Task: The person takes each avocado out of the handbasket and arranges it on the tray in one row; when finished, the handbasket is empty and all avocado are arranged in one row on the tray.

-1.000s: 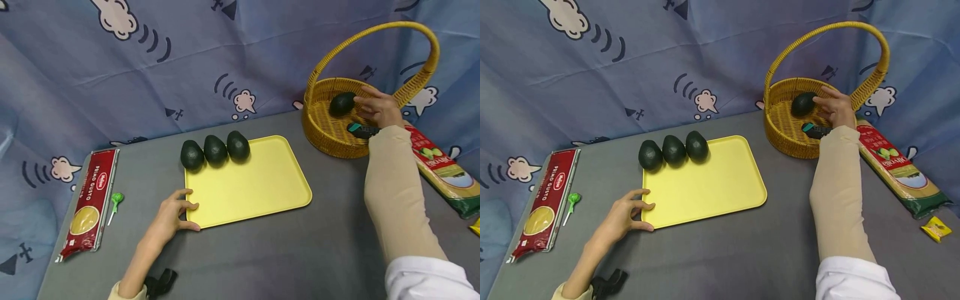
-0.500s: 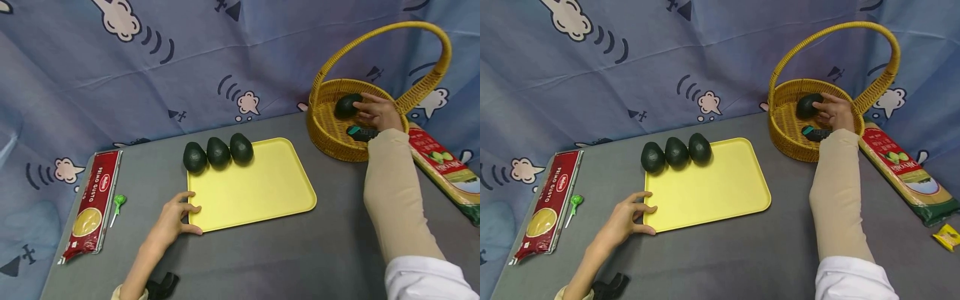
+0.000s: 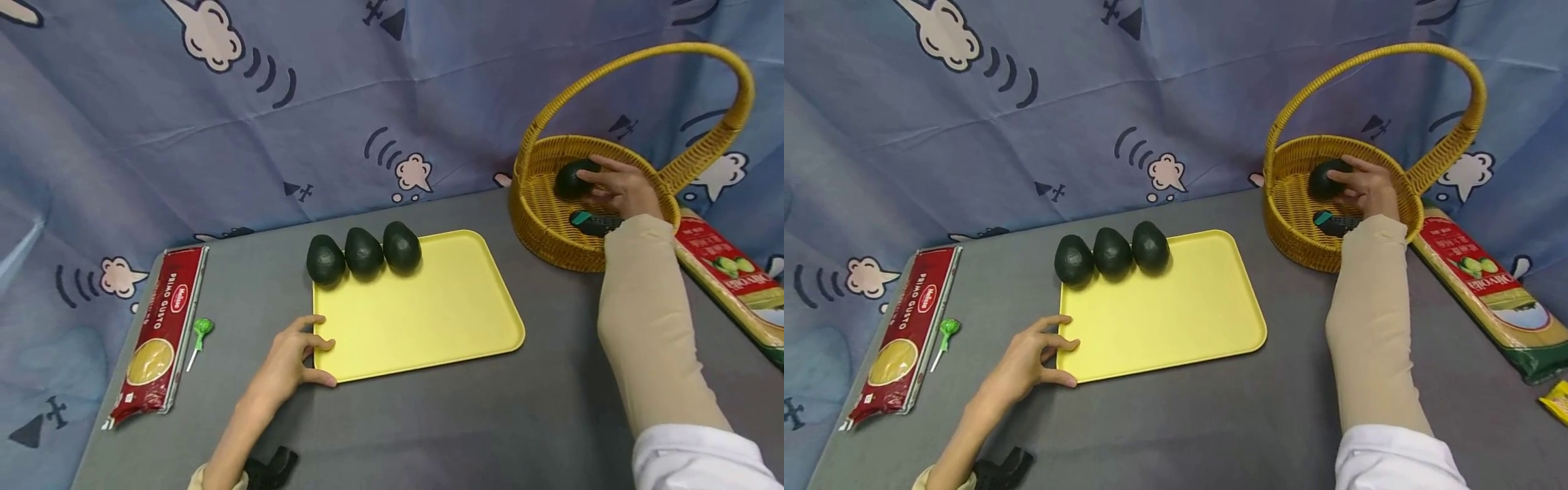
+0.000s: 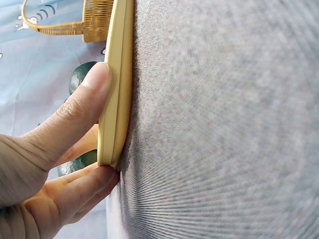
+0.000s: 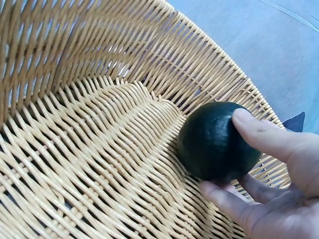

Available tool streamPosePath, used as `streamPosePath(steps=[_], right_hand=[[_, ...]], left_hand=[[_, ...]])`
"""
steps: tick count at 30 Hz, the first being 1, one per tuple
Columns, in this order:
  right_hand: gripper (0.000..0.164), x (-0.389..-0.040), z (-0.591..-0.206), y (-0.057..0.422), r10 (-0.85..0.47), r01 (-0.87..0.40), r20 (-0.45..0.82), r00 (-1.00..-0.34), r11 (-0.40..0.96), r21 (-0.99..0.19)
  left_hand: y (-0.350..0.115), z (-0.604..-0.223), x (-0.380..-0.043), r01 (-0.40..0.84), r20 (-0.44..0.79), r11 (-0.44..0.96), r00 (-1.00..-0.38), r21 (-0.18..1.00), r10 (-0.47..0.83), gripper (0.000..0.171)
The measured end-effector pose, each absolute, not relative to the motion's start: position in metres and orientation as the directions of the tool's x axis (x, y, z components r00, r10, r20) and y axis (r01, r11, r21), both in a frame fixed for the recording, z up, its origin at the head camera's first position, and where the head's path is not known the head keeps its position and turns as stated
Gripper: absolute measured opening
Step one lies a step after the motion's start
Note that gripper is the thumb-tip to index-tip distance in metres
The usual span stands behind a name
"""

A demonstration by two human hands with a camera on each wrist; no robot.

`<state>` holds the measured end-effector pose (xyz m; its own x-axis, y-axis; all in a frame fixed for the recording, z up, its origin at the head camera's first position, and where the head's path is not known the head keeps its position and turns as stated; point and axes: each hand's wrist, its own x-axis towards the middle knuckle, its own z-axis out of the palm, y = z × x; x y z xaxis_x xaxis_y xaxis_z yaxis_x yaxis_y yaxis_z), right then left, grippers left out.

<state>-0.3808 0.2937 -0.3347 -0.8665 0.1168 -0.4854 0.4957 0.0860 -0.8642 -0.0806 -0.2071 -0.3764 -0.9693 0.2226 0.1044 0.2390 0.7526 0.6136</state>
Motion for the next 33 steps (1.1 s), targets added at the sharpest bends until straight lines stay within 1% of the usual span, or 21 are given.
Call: streamPosePath(steps=[6, 10, 14, 18, 19, 21, 25, 30, 33], right_hand=[[0.088, -0.382, -0.334, 0.293, 0.059, 0.515, -0.516, -0.855, -0.033, -0.857], [0.088, -0.380, -0.334, 0.293, 0.030, 0.494, -0.498, -0.866, -0.095, -0.864], [0.088, -0.376, -0.333, 0.295, 0.019, 0.479, -0.484, -0.875, -0.102, -0.872], [0.087, -0.372, -0.328, 0.299, 0.008, 0.471, -0.471, -0.882, 0.011, -0.882], [0.086, -0.370, -0.325, 0.300, -0.005, 0.474, -0.474, -0.880, 0.004, -0.880], [0.087, -0.367, -0.322, 0.302, -0.024, 0.477, -0.478, -0.878, 0.038, -0.878], [0.087, -0.363, -0.319, 0.305, -0.057, 0.514, -0.511, -0.857, -0.038, -0.857], [0.086, -0.357, -0.316, 0.305, -0.122, 0.515, -0.505, -0.854, -0.059, -0.855], [0.085, -0.353, -0.312, 0.306, -0.167, 0.488, -0.477, -0.863, -0.029, -0.872]], left_hand=[[-0.207, -0.377, -0.081, 0.236, 0.108, 0.757, -0.970, 0.609, 0.216, 0.050], [-0.207, -0.377, -0.081, 0.224, 0.098, 0.756, -0.973, 0.615, 0.209, 0.050], [-0.207, -0.376, -0.081, 0.205, 0.077, 0.753, -0.976, 0.625, 0.201, 0.050], [-0.208, -0.375, -0.081, 0.206, 0.070, 0.754, -0.976, 0.624, 0.208, 0.051], [-0.208, -0.374, -0.081, 0.209, 0.072, 0.755, -0.975, 0.621, 0.210, 0.051], [-0.208, -0.373, -0.081, 0.215, 0.075, 0.757, -0.974, 0.617, 0.215, 0.050], [-0.209, -0.372, -0.081, 0.223, 0.079, 0.763, -0.972, 0.607, 0.221, 0.050], [-0.208, -0.374, -0.082, 0.239, 0.090, 0.770, -0.969, 0.591, 0.232, 0.050], [-0.208, -0.374, -0.082, 0.253, 0.101, 0.770, -0.965, 0.586, 0.240, 0.050]])
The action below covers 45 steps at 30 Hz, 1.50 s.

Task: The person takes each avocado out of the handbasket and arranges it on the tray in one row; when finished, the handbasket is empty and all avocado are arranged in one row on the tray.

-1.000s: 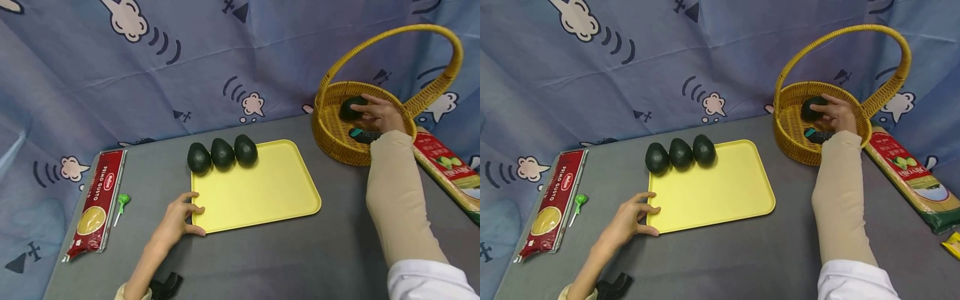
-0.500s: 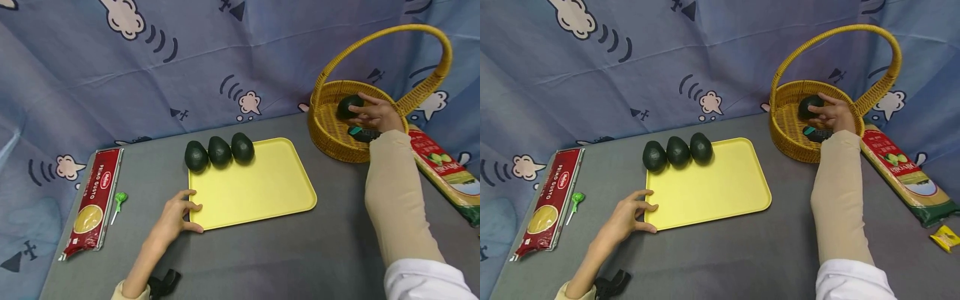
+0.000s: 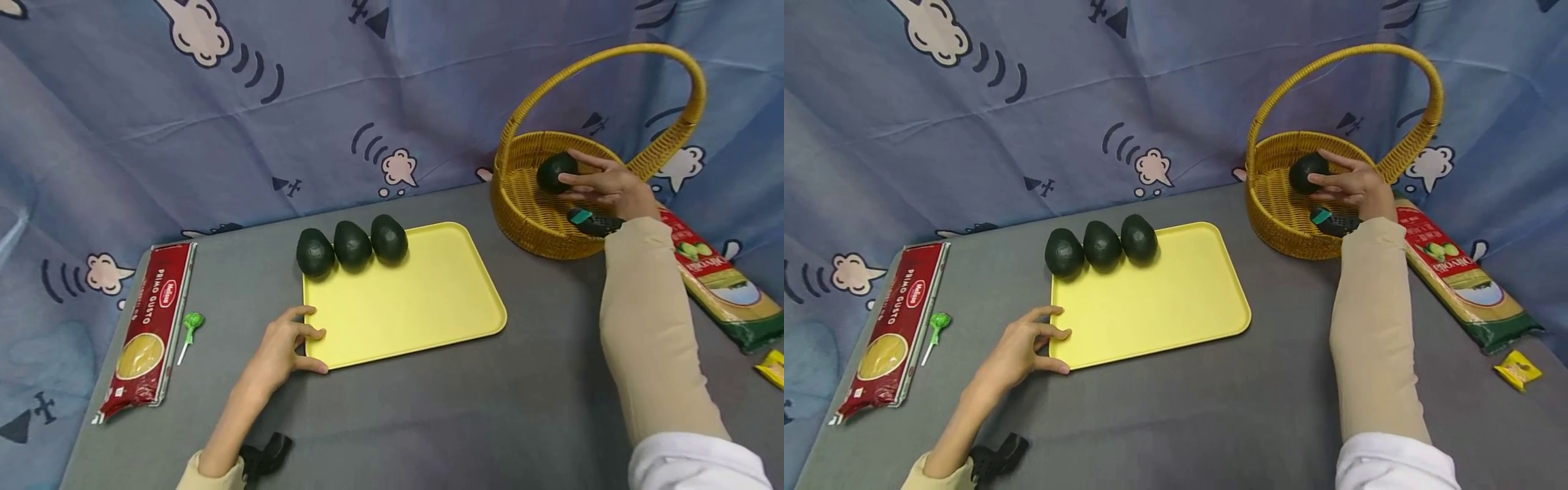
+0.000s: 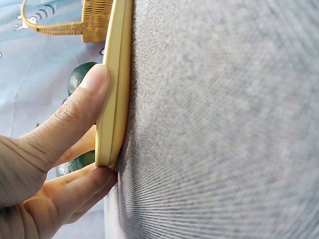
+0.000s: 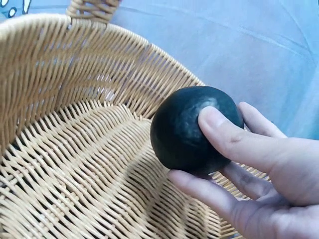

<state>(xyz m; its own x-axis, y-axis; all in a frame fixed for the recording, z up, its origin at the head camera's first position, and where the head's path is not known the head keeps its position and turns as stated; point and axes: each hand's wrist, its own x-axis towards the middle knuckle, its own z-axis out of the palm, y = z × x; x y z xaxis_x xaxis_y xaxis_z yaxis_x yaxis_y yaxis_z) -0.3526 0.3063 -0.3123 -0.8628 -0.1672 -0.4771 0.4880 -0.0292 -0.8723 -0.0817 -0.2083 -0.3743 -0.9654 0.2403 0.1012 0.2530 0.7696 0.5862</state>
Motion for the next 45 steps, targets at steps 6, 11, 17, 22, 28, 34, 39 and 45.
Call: streamPosePath(steps=[6, 11, 17, 22, 28, 34, 39, 45], right_hand=[[0.082, -0.356, -0.311, 0.309, -0.190, 0.396, -0.426, -0.885, 0.177, -0.901], [0.080, -0.356, -0.315, 0.312, -0.182, 0.316, -0.395, -0.901, 0.348, -0.883], [0.077, -0.349, -0.316, 0.312, -0.206, 0.261, -0.351, -0.913, 0.366, -0.893], [0.078, -0.344, -0.314, 0.307, -0.259, 0.278, -0.354, -0.899, 0.287, -0.917], [0.074, -0.338, -0.312, 0.302, -0.290, 0.195, -0.299, -0.909, 0.337, -0.921], [0.075, -0.325, -0.307, 0.290, -0.273, 0.200, -0.255, -0.928, 0.214, -0.956], [0.073, -0.310, -0.301, 0.281, -0.309, 0.173, -0.197, -0.930, 0.103, -0.979], [0.070, -0.291, -0.301, 0.268, -0.362, 0.153, -0.123, -0.924, -0.057, -0.987]], left_hand=[[-0.209, -0.375, -0.085, 0.253, 0.096, 0.769, -0.965, 0.586, 0.244, 0.051], [-0.209, -0.374, -0.087, 0.235, 0.081, 0.766, -0.969, 0.598, 0.234, 0.050], [-0.208, -0.374, -0.089, 0.241, 0.086, 0.767, -0.968, 0.595, 0.238, 0.049], [-0.208, -0.375, -0.091, 0.240, 0.082, 0.771, -0.968, 0.590, 0.238, 0.049], [-0.208, -0.375, -0.092, 0.235, 0.071, 0.769, -0.968, 0.595, 0.241, 0.048], [-0.208, -0.375, -0.091, 0.236, 0.069, 0.772, -0.967, 0.589, 0.244, 0.049], [-0.208, -0.375, -0.091, 0.247, 0.079, 0.770, -0.965, 0.588, 0.249, 0.048], [-0.209, -0.373, -0.094, 0.246, 0.083, 0.772, -0.966, 0.586, 0.245, 0.049]])
